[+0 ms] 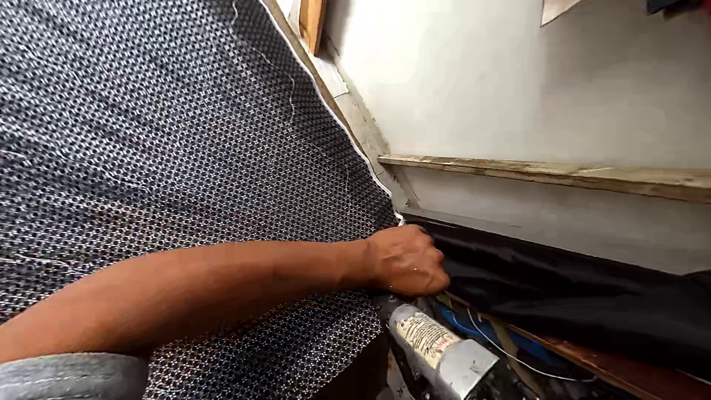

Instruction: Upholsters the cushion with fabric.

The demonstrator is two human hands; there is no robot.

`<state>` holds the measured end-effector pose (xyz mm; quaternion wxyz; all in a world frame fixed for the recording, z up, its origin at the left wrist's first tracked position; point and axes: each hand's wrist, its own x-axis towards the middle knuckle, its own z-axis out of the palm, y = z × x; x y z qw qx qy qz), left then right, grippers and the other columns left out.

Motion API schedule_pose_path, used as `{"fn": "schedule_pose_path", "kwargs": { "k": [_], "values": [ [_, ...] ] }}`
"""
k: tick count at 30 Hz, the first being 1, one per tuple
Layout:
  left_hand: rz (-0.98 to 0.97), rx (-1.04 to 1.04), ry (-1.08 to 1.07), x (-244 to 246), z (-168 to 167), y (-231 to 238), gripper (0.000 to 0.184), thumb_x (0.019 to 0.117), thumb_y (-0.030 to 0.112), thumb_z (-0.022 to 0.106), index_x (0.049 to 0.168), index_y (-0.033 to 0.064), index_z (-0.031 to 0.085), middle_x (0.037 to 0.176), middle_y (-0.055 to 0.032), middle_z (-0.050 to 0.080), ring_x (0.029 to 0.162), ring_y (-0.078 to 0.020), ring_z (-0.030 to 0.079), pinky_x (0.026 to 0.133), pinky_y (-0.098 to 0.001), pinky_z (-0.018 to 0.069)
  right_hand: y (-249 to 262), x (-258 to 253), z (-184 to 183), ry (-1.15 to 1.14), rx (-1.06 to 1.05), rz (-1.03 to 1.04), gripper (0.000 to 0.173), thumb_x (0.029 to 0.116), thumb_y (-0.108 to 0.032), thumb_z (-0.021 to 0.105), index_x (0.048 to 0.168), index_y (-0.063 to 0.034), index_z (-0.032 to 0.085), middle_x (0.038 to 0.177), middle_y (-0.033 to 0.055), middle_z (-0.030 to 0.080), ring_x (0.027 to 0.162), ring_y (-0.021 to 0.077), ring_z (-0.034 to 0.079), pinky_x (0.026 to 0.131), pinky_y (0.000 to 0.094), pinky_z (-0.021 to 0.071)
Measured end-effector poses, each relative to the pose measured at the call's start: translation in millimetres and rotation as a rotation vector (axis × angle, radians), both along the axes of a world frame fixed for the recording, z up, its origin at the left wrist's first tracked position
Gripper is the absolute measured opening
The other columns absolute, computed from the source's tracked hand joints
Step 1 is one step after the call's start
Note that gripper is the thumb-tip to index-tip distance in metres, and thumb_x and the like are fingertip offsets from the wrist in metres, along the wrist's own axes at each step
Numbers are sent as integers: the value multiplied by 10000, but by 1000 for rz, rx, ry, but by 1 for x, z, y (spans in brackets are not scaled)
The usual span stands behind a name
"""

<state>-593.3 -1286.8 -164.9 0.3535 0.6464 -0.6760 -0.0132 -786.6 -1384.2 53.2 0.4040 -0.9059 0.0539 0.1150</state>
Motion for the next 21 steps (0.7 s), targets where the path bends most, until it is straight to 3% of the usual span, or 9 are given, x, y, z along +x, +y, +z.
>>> {"fn": "schedule_pose_path", "kwargs": {
  "k": [3, 5, 6, 7, 9, 12, 15, 19, 21],
  "values": [
    [22, -20, 41, -1, 3, -14, 247, 909, 300, 614, 683, 212, 663, 659, 9, 585, 677, -221, 602, 587, -459, 442, 7, 16, 16, 145, -246, 137, 489, 1005, -346, 632, 1147, 122, 639, 994, 265, 722, 936, 281, 730, 900, 411, 577],
    [8, -76, 44, 6, 15, -19, 222, 886, 297, 640, 684, 206, 657, 629, 1, 562, 601, -220, 582, 479, -425, 397, 20, 41, 36, 342, -360, 185, 509, 1017, -335, 603, 1219, 132, 605, 993, 256, 722, 893, 335, 729, 844, 495, 587],
    [-24, -18, 56, 12, 35, -14, 219, 908, 270, 637, 715, 172, 667, 640, -24, 578, 612, -239, 599, 484, -434, 407, 35, 62, 48, 451, -432, 219, 512, 1015, -320, 581, 1236, 142, 589, 956, 246, 720, 849, 355, 728, 791, 525, 587],
    [-91, 164, 73, 22, 67, -4, 218, 978, 219, 614, 809, 103, 689, 714, -83, 631, 702, -293, 650, 558, -484, 465, 47, 83, 59, 553, -496, 261, 516, 1018, -317, 567, 1254, 142, 576, 934, 244, 717, 834, 378, 727, 765, 556, 582],
    [-130, 274, 124, 32, 85, -2, 192, 1005, 153, 583, 922, 32, 708, 817, -150, 674, 808, -351, 678, 645, -537, 500, 60, 117, 70, 675, -576, 359, 510, 1021, -325, 568, 1275, 117, 556, 915, 236, 705, 825, 398, 715, 741, 586, 568],
    [-124, 255, 214, 38, 61, -14, 184, 1004, 171, 585, 973, 36, 707, 942, -152, 709, 925, -349, 699, 757, -566, 541, 68, 153, 69, 712, -629, 517, 450, 1010, -349, 574, 1257, 25, 545, 828, 138, 679, 740, 307, 705, 660, 515, 574],
    [-104, 243, 269, 51, 54, -15, 144, 1002, 189, 596, 985, 79, 687, 985, -118, 691, 946, -319, 692, 765, -566, 561, 78, 177, 62, 807, -725, 563, 384, 989, -405, 549, 1203, -86, 531, 747, 25, 633, 652, 196, 679, 588, 412, 568],
    [-70, 241, 296, 52, 49, -12, 112, 987, 198, 611, 992, 105, 674, 973, -119, 685, 923, -336, 689, 701, -590, 552, 81, 185, 61, 885, -652, 492, 379, 987, -443, 572, 1190, -125, 544, 746, -30, 654, 608, 129, 677, 569, 358, 592],
    [-88, 234, 318, 54, 44, -14, 121, 978, 145, 616, 1065, 119, 696, 1039, -122, 697, 992, -339, 681, 769, -590, 546, 82, 187, 64, 919, -615, 433, 380, 991, -437, 582, 1205, -125, 540, 753, -28, 661, 602, 129, 675, 570, 365, 594]
  ]
}}
